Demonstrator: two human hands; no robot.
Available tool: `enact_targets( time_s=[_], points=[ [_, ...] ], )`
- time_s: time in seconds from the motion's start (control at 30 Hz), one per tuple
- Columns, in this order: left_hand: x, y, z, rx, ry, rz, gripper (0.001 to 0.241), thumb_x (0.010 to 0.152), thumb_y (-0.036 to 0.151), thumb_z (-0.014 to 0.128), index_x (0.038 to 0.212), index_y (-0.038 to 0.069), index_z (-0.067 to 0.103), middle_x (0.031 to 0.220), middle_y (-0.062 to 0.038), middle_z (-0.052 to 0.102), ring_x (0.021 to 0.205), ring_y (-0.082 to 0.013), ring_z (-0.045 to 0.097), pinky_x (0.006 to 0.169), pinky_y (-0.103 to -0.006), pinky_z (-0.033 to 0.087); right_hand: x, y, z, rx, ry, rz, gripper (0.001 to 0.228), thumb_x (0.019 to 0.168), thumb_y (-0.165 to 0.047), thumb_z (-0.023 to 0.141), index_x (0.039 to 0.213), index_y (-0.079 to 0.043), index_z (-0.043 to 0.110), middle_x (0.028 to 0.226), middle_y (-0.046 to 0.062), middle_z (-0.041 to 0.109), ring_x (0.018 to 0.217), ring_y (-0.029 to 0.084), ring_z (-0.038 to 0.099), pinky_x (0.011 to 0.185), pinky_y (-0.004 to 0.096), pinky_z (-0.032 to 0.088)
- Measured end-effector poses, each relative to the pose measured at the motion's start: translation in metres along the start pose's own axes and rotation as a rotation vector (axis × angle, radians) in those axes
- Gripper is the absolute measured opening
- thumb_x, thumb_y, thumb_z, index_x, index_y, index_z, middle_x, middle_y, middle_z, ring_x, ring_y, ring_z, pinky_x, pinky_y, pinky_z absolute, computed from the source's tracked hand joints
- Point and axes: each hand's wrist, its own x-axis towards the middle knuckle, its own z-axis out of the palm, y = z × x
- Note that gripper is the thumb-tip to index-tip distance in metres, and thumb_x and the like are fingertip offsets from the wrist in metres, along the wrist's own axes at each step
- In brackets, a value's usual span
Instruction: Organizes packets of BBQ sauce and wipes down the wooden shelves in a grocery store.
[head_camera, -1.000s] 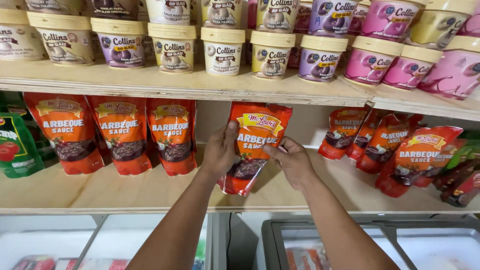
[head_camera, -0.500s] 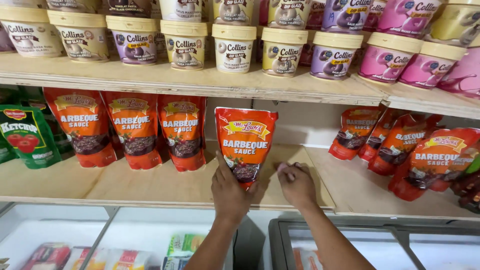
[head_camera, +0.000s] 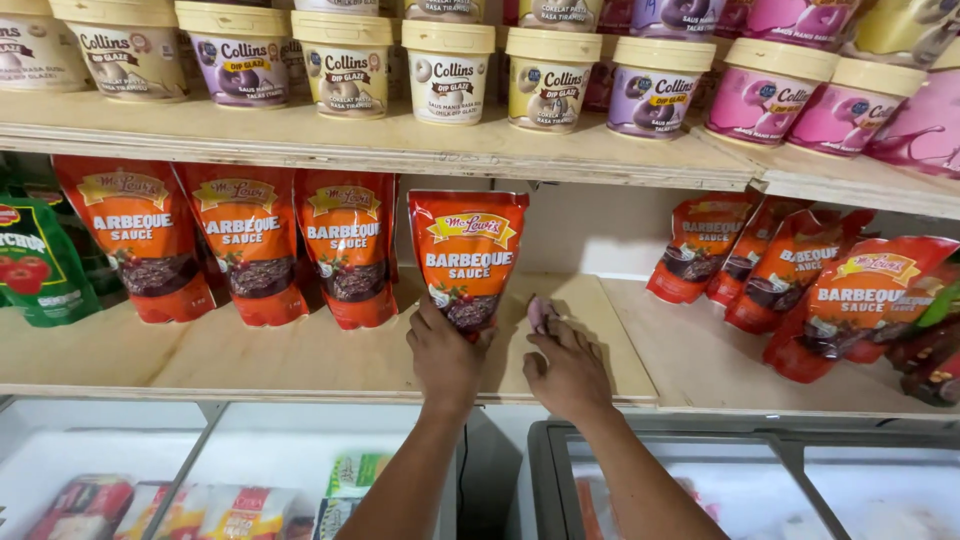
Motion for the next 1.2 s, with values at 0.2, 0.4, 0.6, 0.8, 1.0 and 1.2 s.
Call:
enact_targets(
  time_s=[0.2, 0.4, 0.6, 0.8, 1.0, 1.2],
  points=[
    [0.003, -0.004, -0.001, -0.105, -0.128, -0.125, 0.129, 0.066, 0.031, 0.095, 0.161, 0.005, 0.012, 0.136, -0.026, 0.042, 0.124, -0.0515, 0.052, 0.106, -0.0579, 0.048, 0.006, -0.028, 0.010, 0.102, -0.159, -0.141, 0.054, 0.101, -0.044, 0.037, 0.149, -0.025, 0.054, 0.165, 0.008, 0.035, 0.149, 0.036, 0.035, 0.121, 0.051, 0.029],
    [0.011, -0.004, -0.005, -0.155, -0.211, -0.167, 0.125, 0.075, 0.022, 0.091, 0.162, 0.001, 0.004, 0.140, -0.032, 0.038, 0.129, -0.0570, 0.047, 0.108, -0.0638, 0.045, 0.000, -0.032, 0.004, 0.005, -0.220, -0.108, 0.060, 0.102, -0.049, 0.028, 0.155, -0.027, 0.043, 0.170, 0.005, 0.025, 0.154, 0.032, 0.026, 0.127, 0.051, 0.019],
    [0.026, -0.008, 0.001, -0.123, -0.241, -0.203, 0.124, 0.071, 0.023, 0.094, 0.160, 0.005, 0.010, 0.138, -0.028, 0.041, 0.128, -0.0551, 0.051, 0.108, -0.0620, 0.048, 0.003, -0.026, 0.009, -0.070, -0.194, -0.151, 0.059, 0.103, -0.048, 0.028, 0.154, -0.025, 0.045, 0.168, 0.008, 0.027, 0.153, 0.034, 0.030, 0.125, 0.050, 0.025],
    [0.035, -0.006, 0.005, -0.096, -0.217, -0.196, 0.121, 0.073, 0.024, 0.094, 0.159, 0.002, 0.012, 0.135, -0.027, 0.042, 0.125, -0.0555, 0.054, 0.107, -0.0608, 0.050, 0.001, -0.028, 0.010, -0.048, -0.183, -0.128, 0.057, 0.102, -0.047, 0.029, 0.156, -0.031, 0.042, 0.168, 0.007, 0.028, 0.152, 0.032, 0.031, 0.124, 0.049, 0.025],
    [0.062, -0.017, 0.018, -0.042, -0.227, -0.208, 0.127, 0.071, 0.032, 0.098, 0.158, 0.002, 0.011, 0.135, -0.026, 0.042, 0.125, -0.0530, 0.056, 0.105, -0.0560, 0.055, 0.002, -0.028, 0.015, -0.041, -0.164, -0.129, 0.057, 0.103, -0.046, 0.027, 0.157, -0.031, 0.040, 0.167, 0.007, 0.028, 0.152, 0.032, 0.030, 0.124, 0.050, 0.024],
    [0.082, -0.015, 0.010, 0.098, -0.348, -0.234, 0.120, 0.081, 0.042, 0.091, 0.159, 0.003, 0.008, 0.146, -0.023, 0.040, 0.134, -0.0465, 0.054, 0.109, -0.0555, 0.051, 0.003, -0.026, 0.020, -0.047, -0.144, -0.130, 0.057, 0.105, -0.046, 0.028, 0.158, -0.031, 0.037, 0.167, 0.006, 0.026, 0.153, 0.031, 0.028, 0.125, 0.050, 0.023]
  ],
)
